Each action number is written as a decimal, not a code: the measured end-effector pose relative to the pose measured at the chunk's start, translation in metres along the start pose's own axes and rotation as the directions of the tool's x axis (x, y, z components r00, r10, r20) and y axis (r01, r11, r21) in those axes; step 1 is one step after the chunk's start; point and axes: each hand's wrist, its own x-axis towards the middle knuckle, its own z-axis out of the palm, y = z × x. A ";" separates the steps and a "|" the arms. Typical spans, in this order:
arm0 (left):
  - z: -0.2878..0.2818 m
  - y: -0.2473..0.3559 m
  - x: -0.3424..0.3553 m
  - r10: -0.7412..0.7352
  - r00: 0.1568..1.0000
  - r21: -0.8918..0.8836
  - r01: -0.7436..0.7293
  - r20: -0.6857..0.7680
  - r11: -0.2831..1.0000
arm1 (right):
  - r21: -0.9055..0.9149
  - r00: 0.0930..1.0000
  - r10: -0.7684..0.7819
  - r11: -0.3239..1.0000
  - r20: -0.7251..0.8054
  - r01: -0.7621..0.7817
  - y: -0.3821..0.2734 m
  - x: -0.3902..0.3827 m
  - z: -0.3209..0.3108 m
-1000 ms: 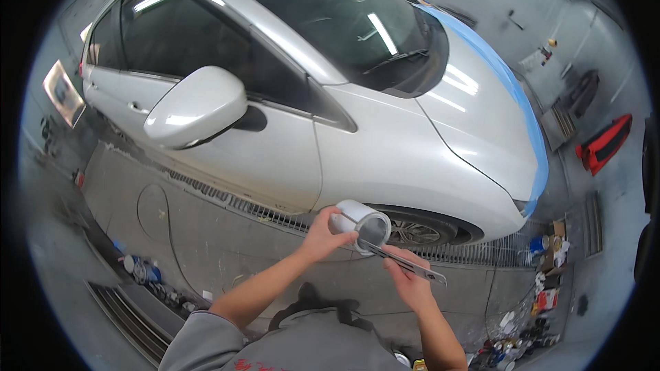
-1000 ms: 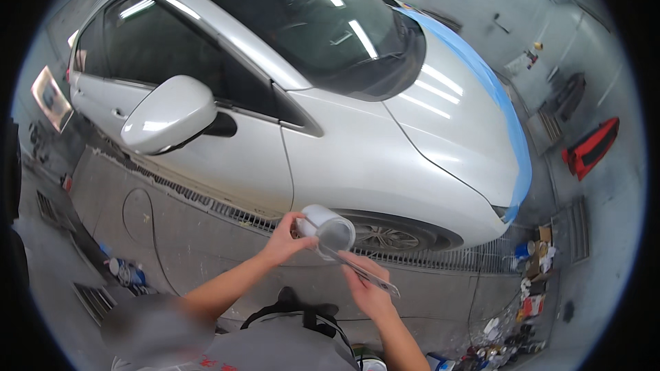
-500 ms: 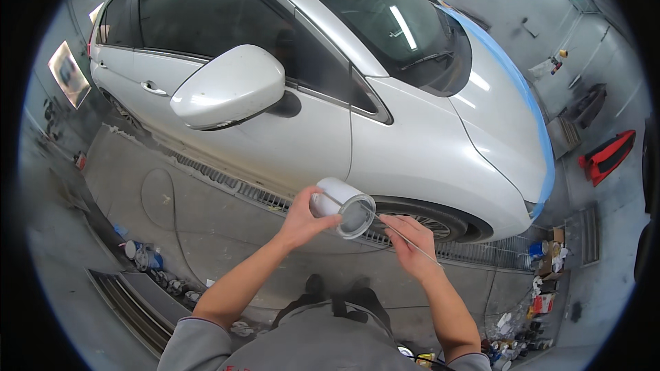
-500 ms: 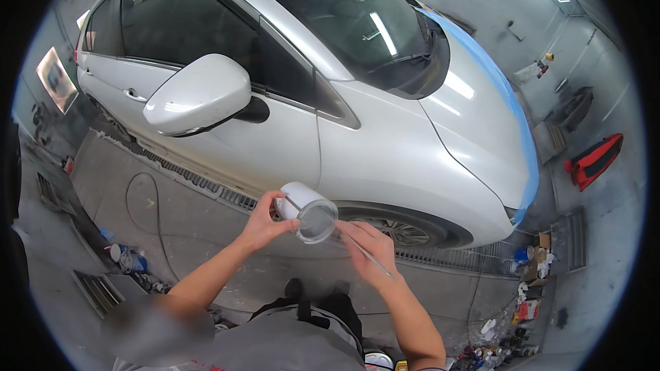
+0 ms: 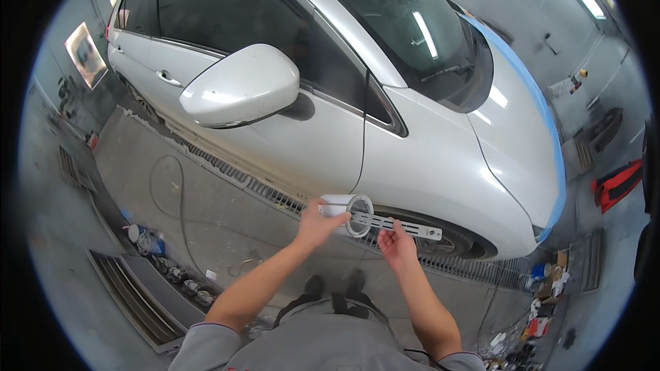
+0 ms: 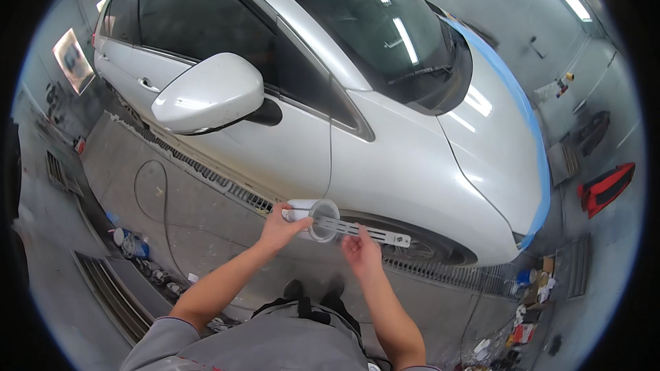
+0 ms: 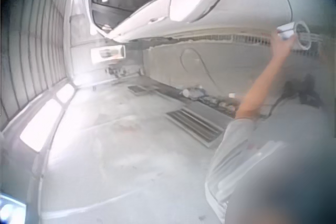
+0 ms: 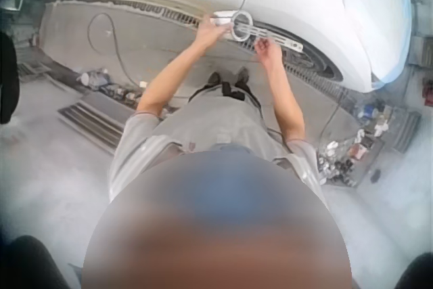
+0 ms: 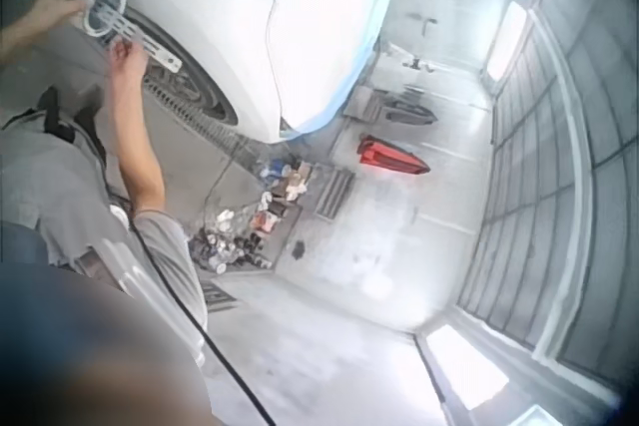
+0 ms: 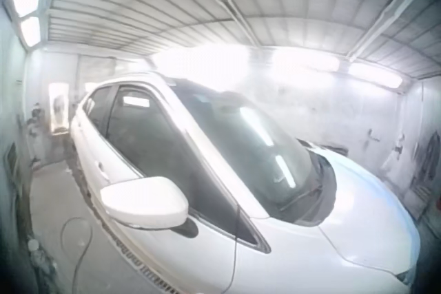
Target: The person mixes paint in a small container, then uses a spray gun to apply white paint to the rear quarter panel of a silver car in a paint booth. The car is masked with plastic and newspaper. The person walks around the booth, pours paint into the spray gun cup, and sprays the panel in smooth passes.
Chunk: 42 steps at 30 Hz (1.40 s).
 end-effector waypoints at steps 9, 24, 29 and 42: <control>0.042 0.015 0.042 -0.173 0.983 -0.509 0.181 0.064 0.841 | -0.626 0.984 -0.025 0.769 0.178 0.133 -0.138 0.070 0.120; 0.054 0.032 0.068 -0.155 0.985 -0.738 0.162 0.079 0.655 | -0.958 0.973 0.024 0.185 0.229 0.221 -0.229 0.093 0.296; 0.062 0.028 0.079 -0.200 0.977 -0.707 0.192 0.073 0.681 | -0.963 0.970 0.032 0.130 0.241 0.235 -0.229 0.095 0.319; 0.022 0.074 0.084 -0.146 0.976 -0.646 0.216 0.161 0.732 | -0.818 0.912 -0.150 0.404 0.382 0.409 -0.249 0.043 0.282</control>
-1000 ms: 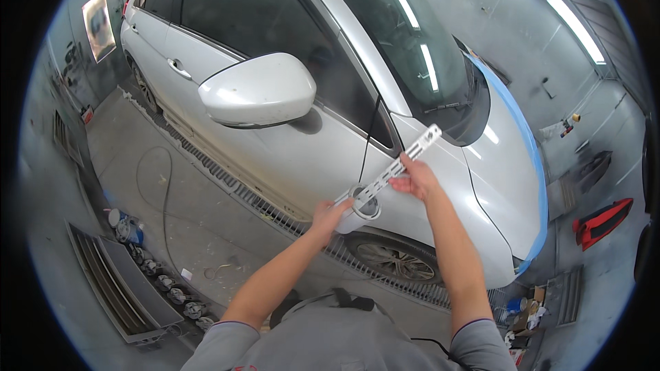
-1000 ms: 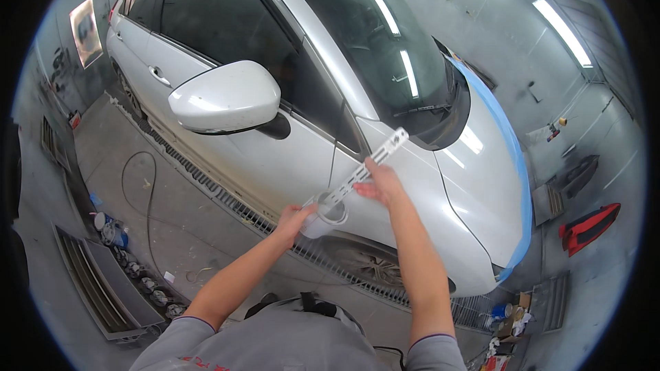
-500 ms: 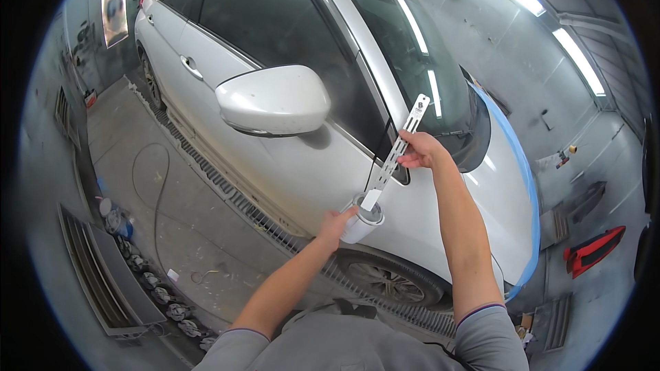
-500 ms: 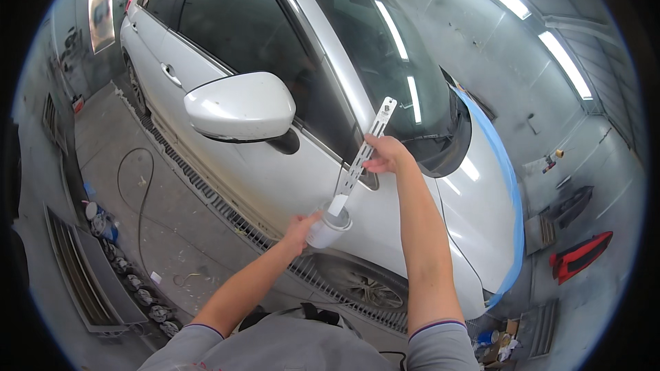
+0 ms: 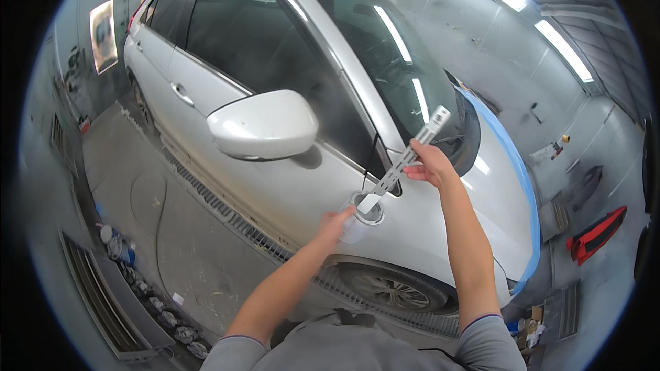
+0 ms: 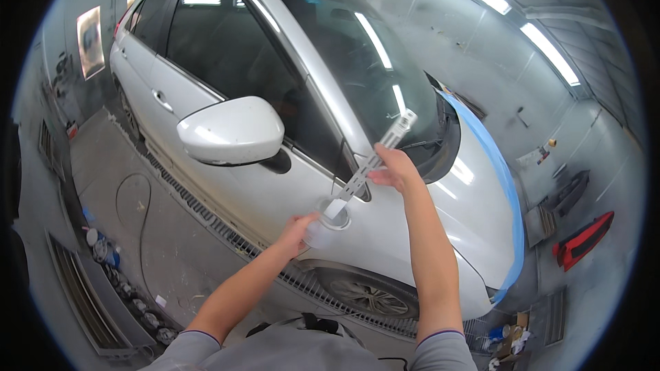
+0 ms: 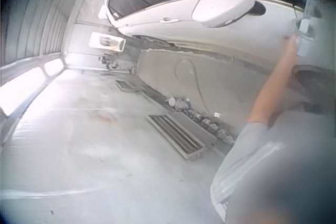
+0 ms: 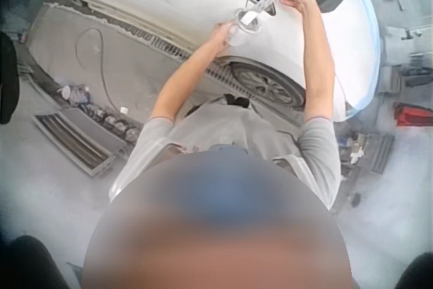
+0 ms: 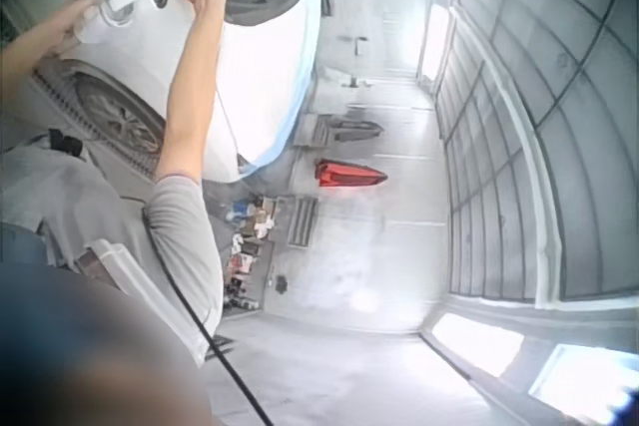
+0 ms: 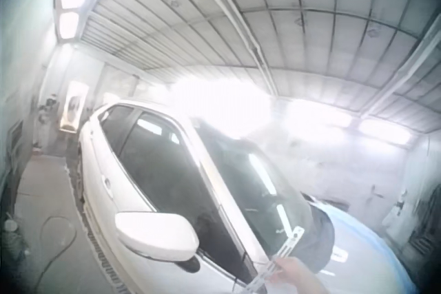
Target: The person mixes paint in a small container, then uses a spray gun to apply white paint to the rear quarter panel of a silver car in a paint booth. The car is masked with plastic and newspaper. The person walks around the booth, pours paint into the spray gun cup, and sprays the panel in smooth passes.
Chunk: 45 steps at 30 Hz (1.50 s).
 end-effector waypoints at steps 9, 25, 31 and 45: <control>0.043 0.106 -0.057 0.129 0.986 0.123 -0.142 0.103 0.982 | 0.573 0.961 -0.015 0.800 -0.277 0.178 0.034 -0.080 -0.068; 0.104 -0.052 -0.086 -0.144 0.911 0.367 -0.008 0.387 0.930 | 0.256 0.887 -0.166 0.920 -0.430 0.296 0.189 -0.282 -0.097; 0.215 -0.226 -0.149 -0.396 0.763 0.429 0.174 0.510 0.887 | -0.161 0.866 -0.183 0.980 -0.466 0.120 0.314 -0.425 -0.175; 0.676 -0.522 -0.252 -0.511 0.251 0.550 -0.117 0.822 0.827 | -0.469 0.533 -0.348 0.877 -0.771 -0.105 0.448 -0.698 -0.562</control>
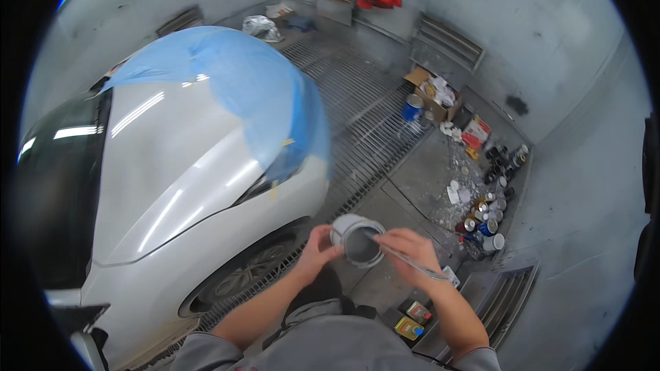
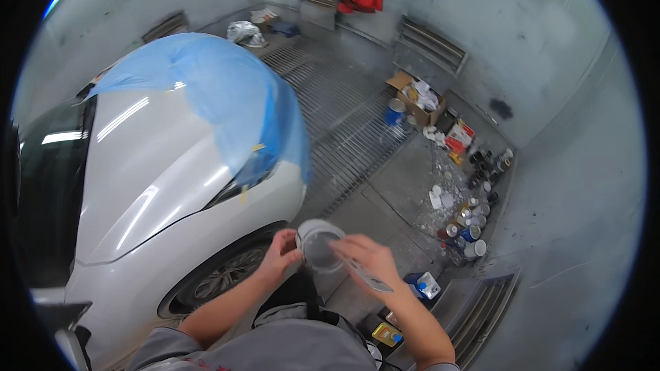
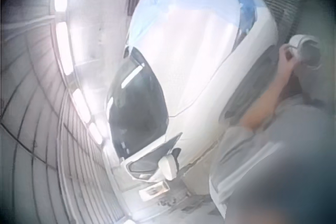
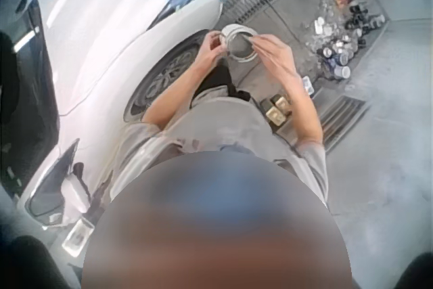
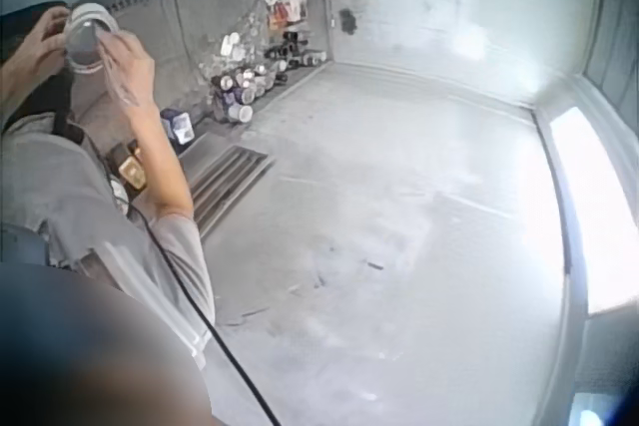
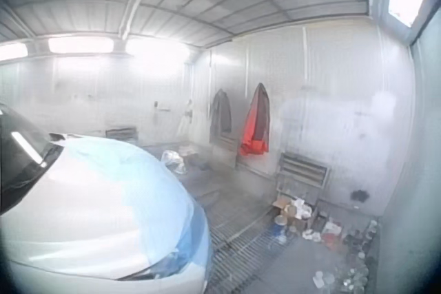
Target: The person mixes paint in a small container, then uses a spray gun to apply white paint to the rear quarter panel of a silver car in a paint booth. The car is masked with plastic and newspaper. The person walks around the booth, pours paint into the spray gun cup, and sprays the panel in smooth passes.
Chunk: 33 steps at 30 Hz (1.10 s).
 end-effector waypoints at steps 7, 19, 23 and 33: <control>0.042 0.054 0.251 0.052 0.997 0.049 -0.055 0.053 0.997 | -0.075 0.988 0.143 0.986 -0.059 -0.147 0.160 0.132 -0.079; 0.057 0.180 0.651 -0.006 0.996 -0.025 0.003 -0.093 1.000 | 0.307 0.916 0.402 0.869 0.022 -0.389 0.392 0.460 -0.161; 0.025 0.213 0.790 0.000 0.986 0.004 0.001 -0.169 1.000 | 0.183 0.963 0.255 0.947 0.083 -0.266 0.497 0.592 -0.174; -0.088 0.355 1.092 0.059 0.914 -0.067 -0.094 -0.400 0.993 | 0.239 0.942 -0.230 0.956 0.246 0.171 0.685 1.024 -0.173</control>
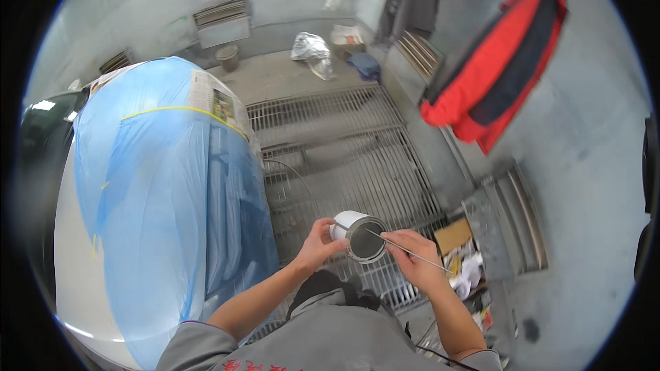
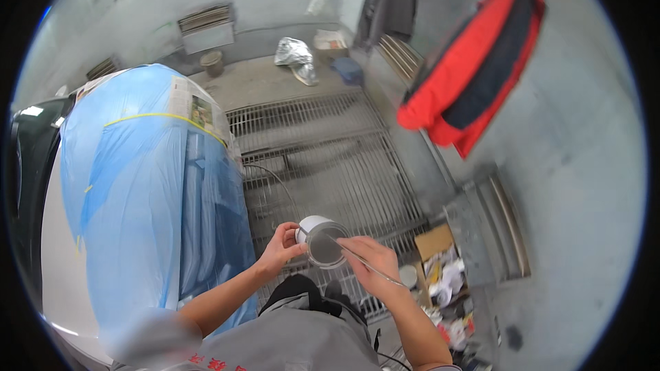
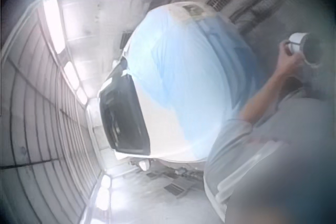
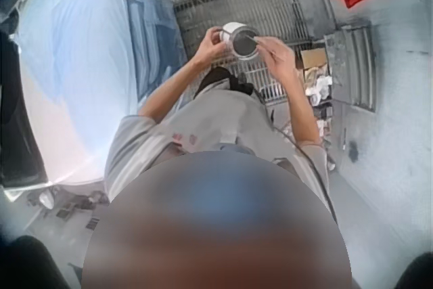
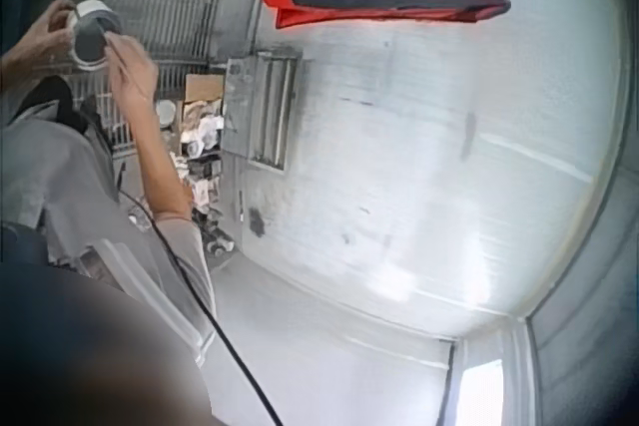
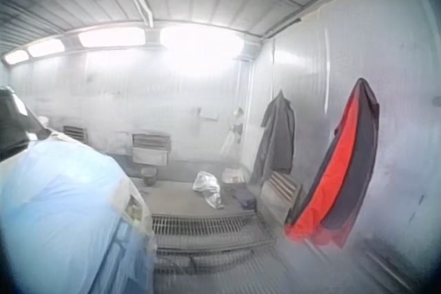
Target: The person mixes paint in a small container, then uses a spray gun to apply white paint to the rear quarter panel of a silver car in a paint booth. The car is masked with plastic and newspaper. The person walks around the booth, pours paint into the spray gun cup, and sprays the panel in smooth passes.
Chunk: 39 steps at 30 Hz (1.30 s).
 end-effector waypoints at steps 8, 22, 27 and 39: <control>-0.069 0.107 0.248 0.098 0.963 -0.078 -0.122 -0.253 0.990 | -0.055 0.967 -0.175 0.981 0.186 0.188 0.160 0.312 -0.002; -0.302 0.314 0.667 0.116 0.828 -0.099 -0.202 -0.549 0.974 | 0.367 0.877 0.026 0.902 0.481 -0.228 0.344 0.836 0.127; -0.420 0.376 0.798 0.127 0.736 -0.108 -0.263 -0.665 0.959 | 0.301 0.820 -0.162 0.954 0.549 -0.012 0.418 1.045 0.203; -0.680 0.566 0.984 0.144 0.399 -0.070 -0.477 -0.906 0.876 | 0.434 0.502 -0.625 0.778 0.597 0.453 0.382 1.502 0.414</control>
